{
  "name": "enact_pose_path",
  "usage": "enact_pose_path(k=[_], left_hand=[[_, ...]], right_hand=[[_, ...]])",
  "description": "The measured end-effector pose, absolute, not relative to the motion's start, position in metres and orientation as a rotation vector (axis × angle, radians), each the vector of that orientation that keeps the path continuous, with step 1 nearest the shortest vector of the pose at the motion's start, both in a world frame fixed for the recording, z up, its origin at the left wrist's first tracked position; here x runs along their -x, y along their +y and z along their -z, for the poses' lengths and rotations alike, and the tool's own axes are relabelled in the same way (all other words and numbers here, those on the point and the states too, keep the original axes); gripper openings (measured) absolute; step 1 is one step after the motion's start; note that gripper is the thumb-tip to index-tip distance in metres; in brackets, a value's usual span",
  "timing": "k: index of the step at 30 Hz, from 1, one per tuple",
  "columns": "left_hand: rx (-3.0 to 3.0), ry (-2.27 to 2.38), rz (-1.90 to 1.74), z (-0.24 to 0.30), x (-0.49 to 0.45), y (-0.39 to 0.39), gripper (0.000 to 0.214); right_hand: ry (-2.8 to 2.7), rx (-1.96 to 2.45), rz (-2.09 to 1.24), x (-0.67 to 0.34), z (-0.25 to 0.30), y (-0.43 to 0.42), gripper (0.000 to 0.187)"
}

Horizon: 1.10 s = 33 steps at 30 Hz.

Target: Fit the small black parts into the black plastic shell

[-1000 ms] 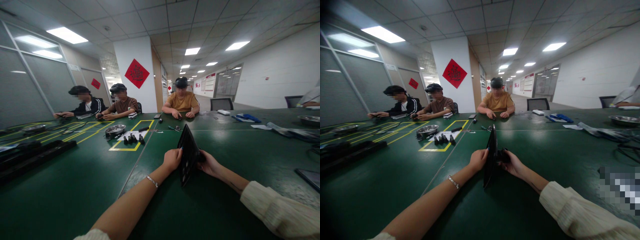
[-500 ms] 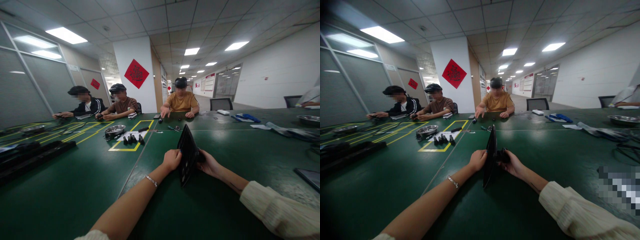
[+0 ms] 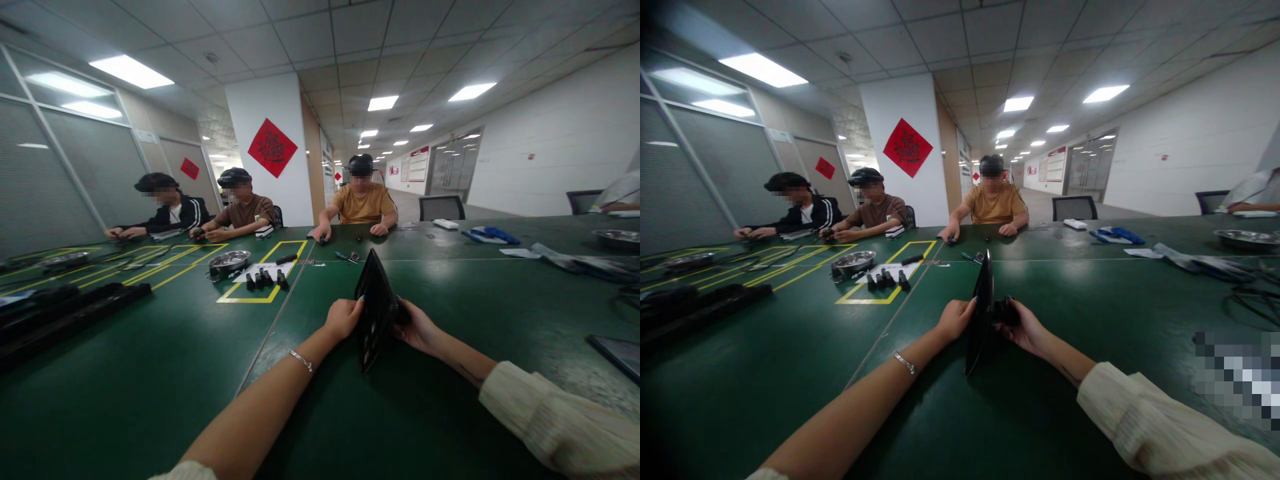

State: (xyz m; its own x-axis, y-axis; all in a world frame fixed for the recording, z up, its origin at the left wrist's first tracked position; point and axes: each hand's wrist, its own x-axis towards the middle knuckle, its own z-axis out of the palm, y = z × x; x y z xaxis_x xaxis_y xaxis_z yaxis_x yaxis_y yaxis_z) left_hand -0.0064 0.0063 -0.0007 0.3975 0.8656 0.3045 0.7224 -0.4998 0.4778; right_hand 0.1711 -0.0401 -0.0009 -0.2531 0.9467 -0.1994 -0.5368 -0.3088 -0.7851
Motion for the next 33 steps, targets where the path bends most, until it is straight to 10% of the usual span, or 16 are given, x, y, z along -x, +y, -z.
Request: enact_pose_path(k=[33], left_hand=[[-2.643, 1.463, -0.782, -0.009, 0.005, -0.008, 0.044]], right_hand=[[-0.674, 0.837, -1.781, -0.173, 0.006, -0.035, 0.025]])
